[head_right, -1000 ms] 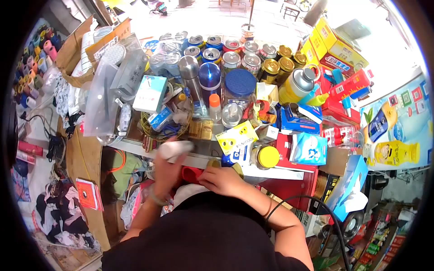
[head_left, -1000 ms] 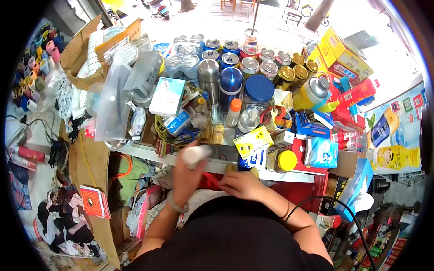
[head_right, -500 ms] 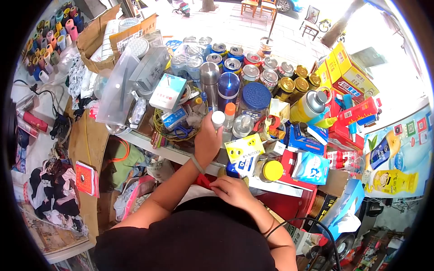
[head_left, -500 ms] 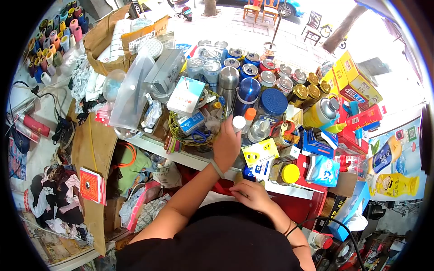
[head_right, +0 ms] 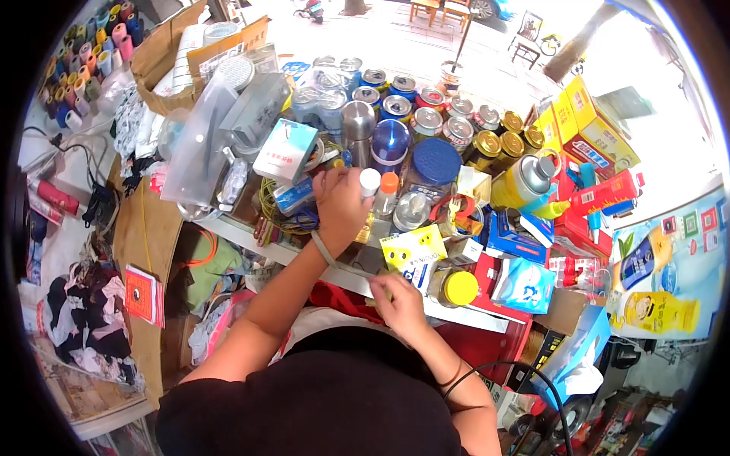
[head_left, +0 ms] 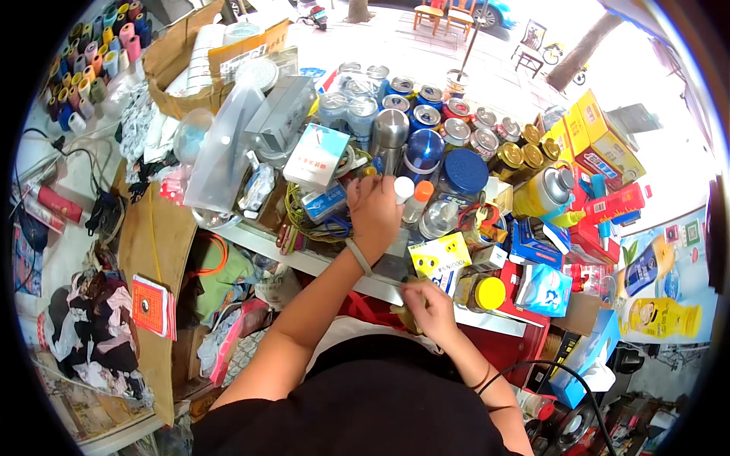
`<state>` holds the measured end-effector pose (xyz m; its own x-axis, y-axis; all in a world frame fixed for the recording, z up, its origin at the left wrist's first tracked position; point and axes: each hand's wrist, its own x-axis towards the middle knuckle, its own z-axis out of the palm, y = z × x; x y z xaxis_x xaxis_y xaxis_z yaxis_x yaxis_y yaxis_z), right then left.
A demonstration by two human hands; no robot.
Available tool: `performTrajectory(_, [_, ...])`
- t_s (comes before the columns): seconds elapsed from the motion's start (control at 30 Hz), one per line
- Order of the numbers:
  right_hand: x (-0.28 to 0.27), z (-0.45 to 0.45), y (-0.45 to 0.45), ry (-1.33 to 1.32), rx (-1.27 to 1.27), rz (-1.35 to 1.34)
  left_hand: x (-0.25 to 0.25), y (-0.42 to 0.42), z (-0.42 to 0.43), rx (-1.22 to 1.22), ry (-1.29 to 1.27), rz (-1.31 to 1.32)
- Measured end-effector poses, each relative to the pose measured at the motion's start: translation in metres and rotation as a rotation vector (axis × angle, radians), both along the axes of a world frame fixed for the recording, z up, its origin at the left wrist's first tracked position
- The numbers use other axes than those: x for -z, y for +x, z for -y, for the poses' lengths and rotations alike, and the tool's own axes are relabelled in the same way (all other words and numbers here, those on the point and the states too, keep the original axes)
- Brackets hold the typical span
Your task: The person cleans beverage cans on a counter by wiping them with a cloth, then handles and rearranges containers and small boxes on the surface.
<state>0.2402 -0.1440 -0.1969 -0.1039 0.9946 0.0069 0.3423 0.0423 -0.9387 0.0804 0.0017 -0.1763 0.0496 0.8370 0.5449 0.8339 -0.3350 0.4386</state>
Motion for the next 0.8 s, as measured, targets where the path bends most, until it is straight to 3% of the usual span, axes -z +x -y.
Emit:
performTrajectory(0.1, [0.002, -0.011, -0.002, 0.018, 0.161, -0.012, -0.005, 0.000, -0.004, -0.001, -0.029, -0.015])
performTrajectory(0.17, [-0.017, -0.025, -0.007, 0.101, 0.222, 0.185, -0.009, 0.003, -0.004, 0.017, -0.071, -0.017])
performTrajectory(0.23, [-0.012, -0.045, -0.017, 0.397, 0.387, 0.362, -0.004, 0.003, -0.004, 0.027, -0.082, -0.043])
performTrajectory(0.3, [-0.009, -0.067, -0.022, 0.072, 0.535, 0.053, -0.004, 0.008, -0.004, -0.040, -0.070, -0.116])
performTrajectory(0.33, [-0.006, -0.069, -0.020, 0.031, 0.539, 0.060, -0.009, 0.008, -0.002, -0.035, -0.105, -0.109])
performTrajectory(0.37, [0.001, -0.075, -0.018, 0.033, 0.553, 0.055, -0.006, 0.009, -0.003, -0.022, -0.100, -0.115])
performTrajectory(0.47, [0.004, -0.090, -0.017, 0.139, 0.535, 0.362, -0.001, 0.006, -0.005, -0.058, -0.075, -0.144])
performTrajectory(0.57, [0.019, -0.100, -0.010, 0.022, 0.574, 0.387, -0.004, 0.008, -0.004, -0.031, -0.074, -0.152])
performTrajectory(0.8, [0.021, -0.096, -0.014, 0.078, 0.749, 0.328, -0.003, 0.016, -0.007, 0.040, -0.128, -0.062])
